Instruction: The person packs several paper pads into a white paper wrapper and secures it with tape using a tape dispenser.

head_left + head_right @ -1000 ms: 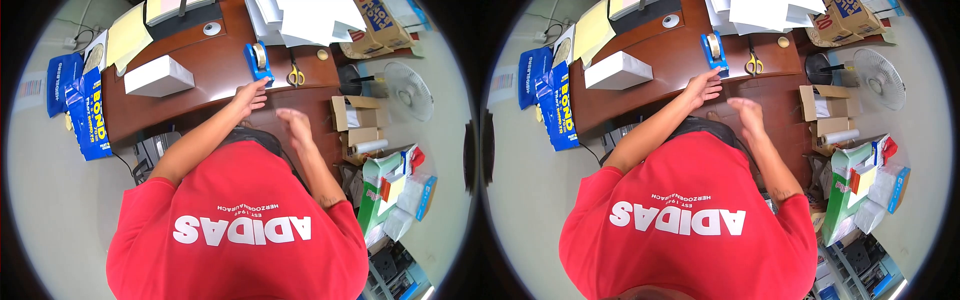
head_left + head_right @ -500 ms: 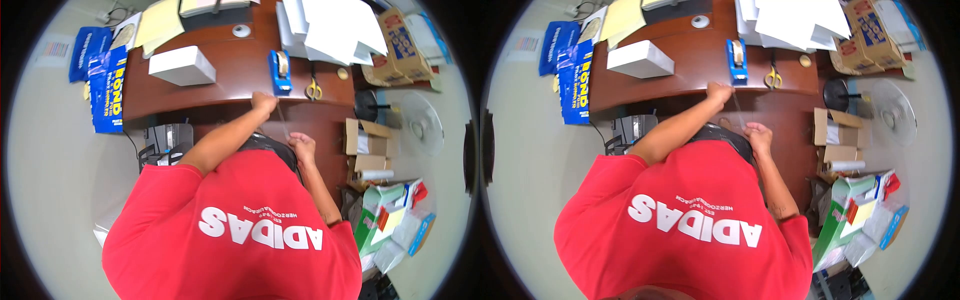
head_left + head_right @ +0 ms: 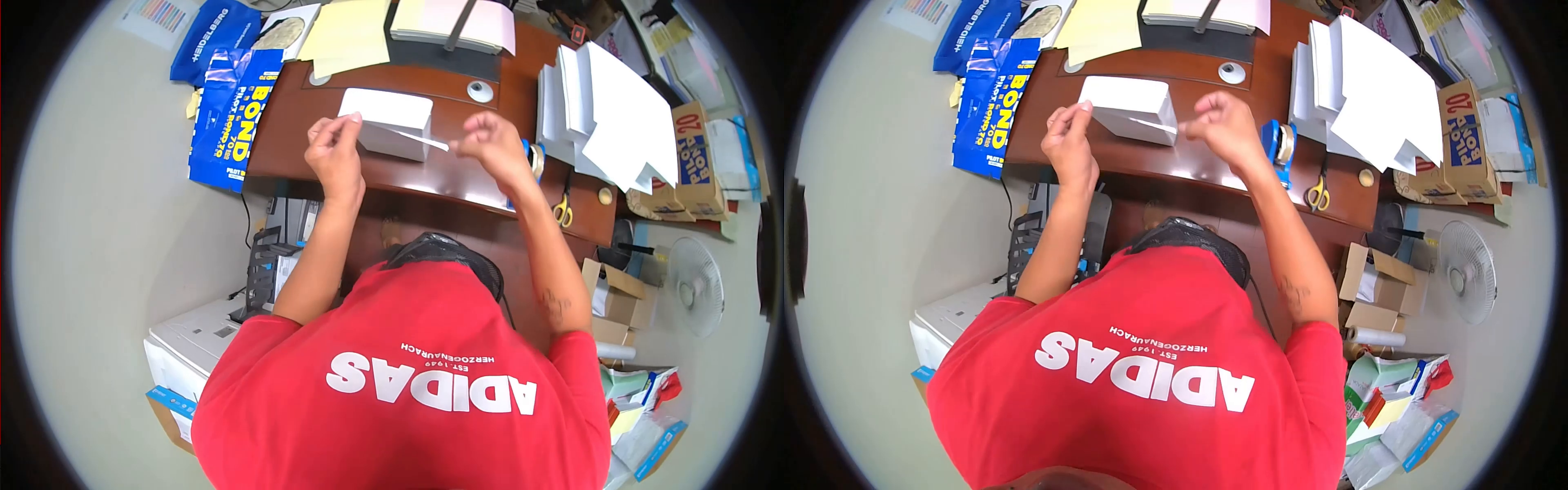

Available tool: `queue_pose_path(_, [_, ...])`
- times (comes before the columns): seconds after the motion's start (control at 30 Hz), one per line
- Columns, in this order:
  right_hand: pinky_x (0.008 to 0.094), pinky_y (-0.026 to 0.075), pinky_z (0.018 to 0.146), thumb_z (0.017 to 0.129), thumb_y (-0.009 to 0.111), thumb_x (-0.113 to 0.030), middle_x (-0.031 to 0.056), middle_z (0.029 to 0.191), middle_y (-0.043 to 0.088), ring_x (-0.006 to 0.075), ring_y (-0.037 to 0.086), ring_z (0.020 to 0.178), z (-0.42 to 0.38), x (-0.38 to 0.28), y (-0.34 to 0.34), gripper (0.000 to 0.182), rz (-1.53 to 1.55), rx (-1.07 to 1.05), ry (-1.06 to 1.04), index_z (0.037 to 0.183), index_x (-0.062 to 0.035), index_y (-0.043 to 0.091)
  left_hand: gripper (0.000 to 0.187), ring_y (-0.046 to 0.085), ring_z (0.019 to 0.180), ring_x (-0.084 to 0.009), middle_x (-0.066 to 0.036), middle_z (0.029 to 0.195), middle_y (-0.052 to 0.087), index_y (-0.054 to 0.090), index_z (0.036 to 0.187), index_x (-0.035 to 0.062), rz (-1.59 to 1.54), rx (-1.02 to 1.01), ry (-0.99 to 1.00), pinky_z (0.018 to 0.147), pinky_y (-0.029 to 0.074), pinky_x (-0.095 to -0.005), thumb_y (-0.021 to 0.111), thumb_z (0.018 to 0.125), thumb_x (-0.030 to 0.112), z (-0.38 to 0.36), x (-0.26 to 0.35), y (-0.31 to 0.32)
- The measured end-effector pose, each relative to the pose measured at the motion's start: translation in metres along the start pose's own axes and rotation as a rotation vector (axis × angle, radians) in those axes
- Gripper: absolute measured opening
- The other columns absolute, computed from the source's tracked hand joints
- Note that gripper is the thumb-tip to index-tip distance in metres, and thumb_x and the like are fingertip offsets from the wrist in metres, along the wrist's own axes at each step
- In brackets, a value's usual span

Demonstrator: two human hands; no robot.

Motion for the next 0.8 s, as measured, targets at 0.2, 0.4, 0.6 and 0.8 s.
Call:
queue_pose_path(0.2, [0.0305, 0.055, 0.066, 0.071, 0.084, -0.004, 0.0125, 0.081, 0.07, 0.0187, 0.07, 0.071, 0.071, -0.024, 0.025, 0.043, -0.126, 0.028, 0.077, 0.104, 0.0033, 0.058, 0.01, 0.065, 0.101, -0.0147, -0.004, 0.108, 0.058, 0.077, 0.092, -0.0041, -0.034, 0.03, -0.126, 0.09, 0.052, -0.0269, 0.081, 0.085, 0.0, 0.058, -0.03, -0.012])
queue_pose_path(0.4, [0.0306, 0.054, 0.065, 0.066, 0.083, -0.004, 0.0133, 0.081, 0.068, 0.0195, 0.069, 0.073, 0.079, -0.027, 0.031, 0.044, -0.237, 0.07, 0.153, 0.103, 0.0047, 0.059, 0.009, 0.065, 0.104, -0.0163, -0.004, 0.111, 0.054, 0.077, 0.093, -0.0052, -0.075, 0.008, -0.257, 0.093, 0.052, -0.0282, 0.081, 0.086, 0.0, 0.066, -0.049, -0.015])
queue_pose_path(0.6, [0.0312, 0.053, 0.065, 0.065, 0.083, -0.003, 0.0124, 0.08, 0.067, 0.0192, 0.068, 0.073, 0.08, -0.034, 0.031, 0.044, -0.264, 0.093, 0.186, 0.102, 0.0049, 0.059, 0.009, 0.066, 0.105, -0.0178, -0.004, 0.111, 0.054, 0.076, 0.093, -0.0053, -0.069, -0.034, -0.285, 0.094, 0.052, -0.0286, 0.08, 0.086, -0.001, 0.068, -0.055, -0.016])
queue_pose_path(0.8, [0.0316, 0.053, 0.064, 0.065, 0.082, -0.003, 0.0123, 0.082, 0.066, 0.0191, 0.067, 0.072, 0.083, -0.036, 0.032, 0.044, -0.311, 0.102, 0.193, 0.1, 0.0049, 0.058, 0.009, 0.066, 0.105, -0.0177, -0.004, 0.113, 0.053, 0.076, 0.092, -0.006, -0.078, -0.033, -0.292, 0.094, 0.052, -0.0285, 0.08, 0.086, -0.001, 0.071, -0.057, -0.017])
Point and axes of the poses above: each hand's wrist, its own z-axis towards the middle knuckle, its own y-axis out of the palm, x = y × z, the point moved 3 cm from there along z, towards the middle knuckle
